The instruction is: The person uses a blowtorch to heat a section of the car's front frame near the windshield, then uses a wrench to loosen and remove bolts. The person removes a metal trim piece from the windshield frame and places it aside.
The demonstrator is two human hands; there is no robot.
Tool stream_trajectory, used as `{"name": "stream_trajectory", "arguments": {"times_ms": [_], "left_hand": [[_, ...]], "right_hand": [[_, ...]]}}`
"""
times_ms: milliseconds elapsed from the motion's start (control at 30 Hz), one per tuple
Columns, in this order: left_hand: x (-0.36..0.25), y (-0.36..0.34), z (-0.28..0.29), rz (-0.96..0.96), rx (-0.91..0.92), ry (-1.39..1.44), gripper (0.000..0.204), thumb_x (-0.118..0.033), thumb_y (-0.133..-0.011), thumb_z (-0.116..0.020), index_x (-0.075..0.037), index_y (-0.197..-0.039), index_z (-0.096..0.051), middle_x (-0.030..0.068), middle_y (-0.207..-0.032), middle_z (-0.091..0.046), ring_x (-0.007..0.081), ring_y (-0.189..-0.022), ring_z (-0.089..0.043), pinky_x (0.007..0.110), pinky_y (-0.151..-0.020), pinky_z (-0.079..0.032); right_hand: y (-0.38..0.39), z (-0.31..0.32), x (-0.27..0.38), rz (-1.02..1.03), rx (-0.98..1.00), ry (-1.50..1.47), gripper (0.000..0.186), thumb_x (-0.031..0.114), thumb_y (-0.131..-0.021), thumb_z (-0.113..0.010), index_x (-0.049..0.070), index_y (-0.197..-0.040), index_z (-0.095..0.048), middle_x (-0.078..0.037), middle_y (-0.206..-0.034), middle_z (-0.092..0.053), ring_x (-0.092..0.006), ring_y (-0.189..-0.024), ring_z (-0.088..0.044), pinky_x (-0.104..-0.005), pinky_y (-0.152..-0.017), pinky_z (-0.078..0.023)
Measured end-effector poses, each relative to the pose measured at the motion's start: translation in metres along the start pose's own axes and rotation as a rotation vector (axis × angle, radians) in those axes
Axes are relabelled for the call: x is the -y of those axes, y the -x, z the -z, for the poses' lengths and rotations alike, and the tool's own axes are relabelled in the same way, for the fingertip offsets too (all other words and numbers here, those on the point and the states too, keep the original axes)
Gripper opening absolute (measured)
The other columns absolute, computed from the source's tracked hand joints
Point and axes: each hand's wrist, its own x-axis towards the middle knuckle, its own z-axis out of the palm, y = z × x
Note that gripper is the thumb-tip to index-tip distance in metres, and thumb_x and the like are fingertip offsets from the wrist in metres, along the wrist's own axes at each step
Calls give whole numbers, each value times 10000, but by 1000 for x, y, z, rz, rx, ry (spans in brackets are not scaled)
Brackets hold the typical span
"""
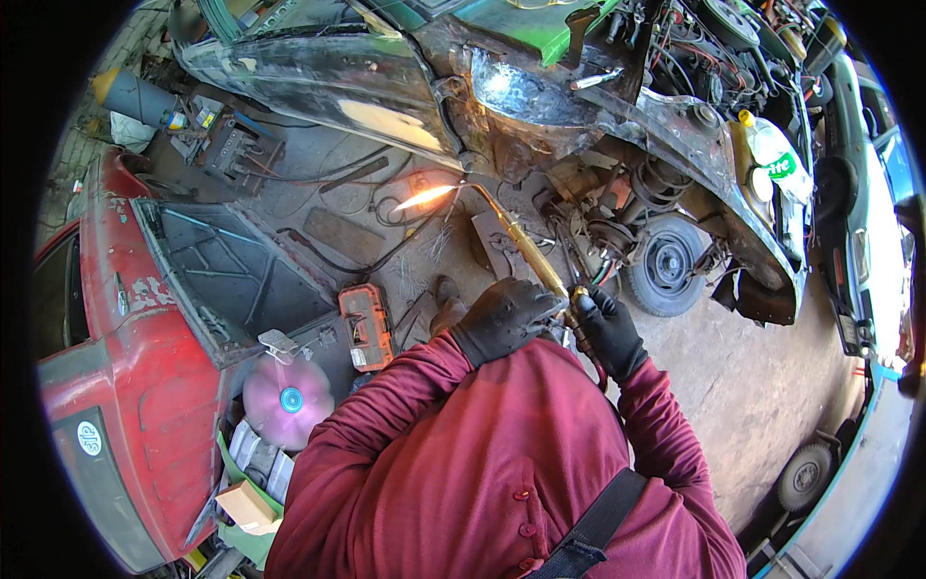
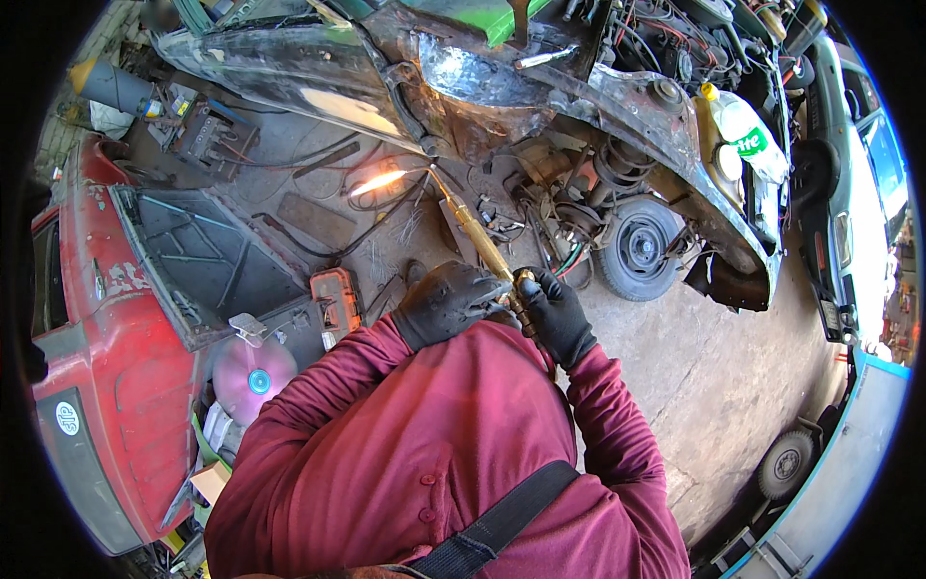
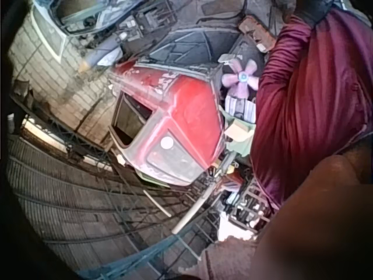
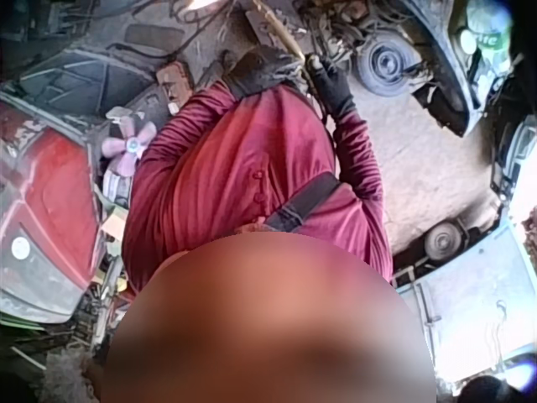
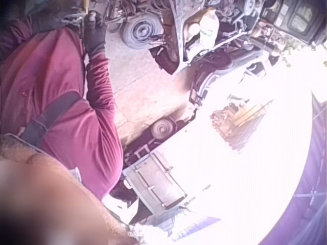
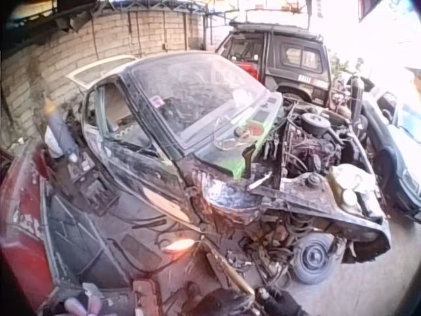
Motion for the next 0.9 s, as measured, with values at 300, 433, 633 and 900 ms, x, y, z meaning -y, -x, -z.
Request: {"name": "stream_trajectory", "arguments": {"times_ms": [300,433,633,900], "left_hand": [[-1,-2,1,5,33,-25,352,-299,-984,-654,-112,-1279,-694,121,-1073,-734,318,-975,-698,480,-887,-534],[-3,-3,1,7,42,-38,349,-293,-977,-660,-106,-1270,-698,127,-1078,-734,320,-984,-702,478,-895,-535],[-5,-4,2,28,38,-17,336,-294,-978,-675,-104,-1254,-705,124,-1081,-736,314,-987,-705,470,-897,-535],[-4,-5,-1,2,-13,-6,316,-297,-991,-676,-106,-1242,-706,110,-1079,-742,306,-981,-707,459,-892,-539]], "right_hand": [[0,1,0,-14,-4,-20,388,461,-1117,-545,94,-1208,-633,29,-787,-580,-59,-564,-468,-240,-501,-384],[-2,5,-3,-26,23,-43,371,387,-1123,-562,56,-1268,-643,-1,-865,-649,-68,-627,-558,-240,-539,-470],[-2,6,-6,-47,6,-52,379,378,-1122,-568,52,-1301,-639,-4,-883,-656,-69,-627,-555,-240,-539,-468],[-2,4,-7,-41,-29,-41,413,467,-1119,-539,83,-1240,-632,15,-785,-596,-63,-551,-469,-241,-492,-386]]}}
